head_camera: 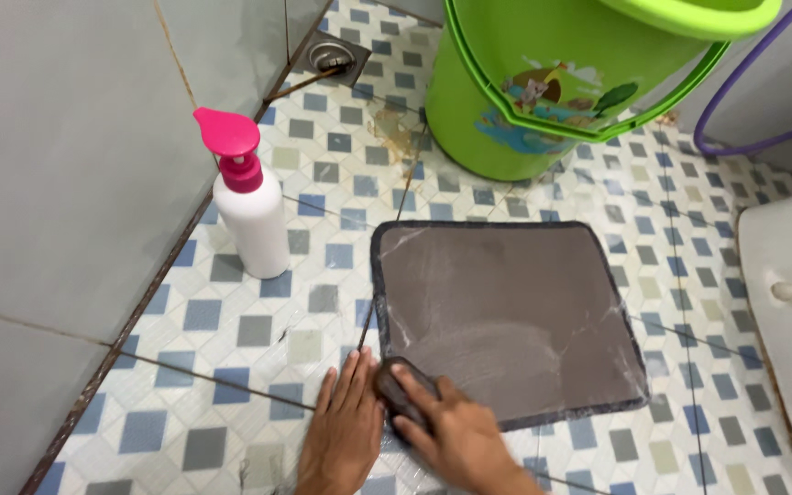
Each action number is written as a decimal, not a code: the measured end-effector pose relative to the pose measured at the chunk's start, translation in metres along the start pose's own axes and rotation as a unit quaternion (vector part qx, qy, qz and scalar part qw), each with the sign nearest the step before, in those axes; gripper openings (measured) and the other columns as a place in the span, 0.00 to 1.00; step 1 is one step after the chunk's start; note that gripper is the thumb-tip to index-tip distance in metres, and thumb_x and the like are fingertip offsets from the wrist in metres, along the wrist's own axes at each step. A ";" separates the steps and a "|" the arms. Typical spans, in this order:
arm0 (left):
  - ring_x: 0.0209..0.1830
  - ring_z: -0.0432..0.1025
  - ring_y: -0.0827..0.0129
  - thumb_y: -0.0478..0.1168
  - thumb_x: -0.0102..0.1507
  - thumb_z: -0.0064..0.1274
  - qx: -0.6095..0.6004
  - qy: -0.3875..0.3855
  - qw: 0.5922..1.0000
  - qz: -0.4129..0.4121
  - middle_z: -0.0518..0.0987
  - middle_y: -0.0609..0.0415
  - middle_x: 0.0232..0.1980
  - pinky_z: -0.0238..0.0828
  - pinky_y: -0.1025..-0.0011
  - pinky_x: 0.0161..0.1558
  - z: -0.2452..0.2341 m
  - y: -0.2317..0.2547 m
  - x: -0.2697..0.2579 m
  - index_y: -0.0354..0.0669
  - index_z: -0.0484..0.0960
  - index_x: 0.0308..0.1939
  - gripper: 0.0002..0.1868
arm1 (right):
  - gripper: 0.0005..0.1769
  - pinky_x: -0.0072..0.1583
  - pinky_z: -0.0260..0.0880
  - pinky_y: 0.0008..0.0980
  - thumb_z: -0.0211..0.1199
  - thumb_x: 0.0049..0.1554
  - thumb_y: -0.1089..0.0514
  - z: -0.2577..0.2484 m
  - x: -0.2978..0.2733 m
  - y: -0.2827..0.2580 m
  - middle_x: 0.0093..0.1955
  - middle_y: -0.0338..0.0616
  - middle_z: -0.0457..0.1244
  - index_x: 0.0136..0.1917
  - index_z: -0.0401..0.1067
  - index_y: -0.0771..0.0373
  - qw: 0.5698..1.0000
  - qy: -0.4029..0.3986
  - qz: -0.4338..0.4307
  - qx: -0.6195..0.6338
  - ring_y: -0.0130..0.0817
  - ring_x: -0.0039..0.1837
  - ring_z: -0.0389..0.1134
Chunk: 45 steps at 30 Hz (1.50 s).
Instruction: The person scrubs a gray bath mat with a paw print design using a dark sponge. They scrub the top side thoroughly, then flip the mat over to scrub the underside.
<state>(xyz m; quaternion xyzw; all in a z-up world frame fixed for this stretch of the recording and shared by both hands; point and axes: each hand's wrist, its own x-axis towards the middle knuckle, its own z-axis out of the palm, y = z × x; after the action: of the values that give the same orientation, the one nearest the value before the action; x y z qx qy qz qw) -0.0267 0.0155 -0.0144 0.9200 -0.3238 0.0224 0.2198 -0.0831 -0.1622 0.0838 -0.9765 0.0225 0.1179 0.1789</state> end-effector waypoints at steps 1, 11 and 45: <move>0.80 0.41 0.60 0.52 0.71 0.29 -0.006 -0.003 1.000 -0.007 0.51 0.45 0.80 0.33 0.56 0.74 0.004 0.000 0.000 0.33 0.55 0.73 0.32 | 0.40 0.53 0.75 0.51 0.57 0.57 0.34 -0.014 0.007 0.016 0.60 0.60 0.65 0.79 0.51 0.30 0.999 0.001 0.022 -0.041 0.59 0.52 0.72; 0.82 0.38 0.53 0.48 0.71 0.27 0.013 0.057 0.998 0.015 0.47 0.38 0.80 0.31 0.50 0.76 0.032 -0.014 -0.001 0.28 0.54 0.72 0.31 | 0.37 0.55 0.75 0.53 0.56 0.58 0.37 -0.008 0.046 -0.018 0.57 0.65 0.66 0.79 0.55 0.40 0.988 0.130 0.085 0.001 0.62 0.53 0.72; 0.78 0.48 0.48 0.67 0.67 0.33 0.035 0.184 0.982 -0.002 0.58 0.31 0.74 0.37 0.47 0.74 0.080 -0.028 0.001 0.25 0.61 0.67 0.45 | 0.37 0.58 0.73 0.49 0.56 0.59 0.34 -0.030 0.083 0.000 0.62 0.61 0.63 0.79 0.53 0.33 0.996 -0.033 -0.078 -0.024 0.58 0.56 0.71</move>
<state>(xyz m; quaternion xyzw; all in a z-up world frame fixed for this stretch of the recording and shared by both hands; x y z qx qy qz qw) -0.0175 0.0009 -0.0972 0.9076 -0.2752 0.2025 0.2439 0.0042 -0.1731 0.0917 -0.9748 -0.0629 0.1361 0.1649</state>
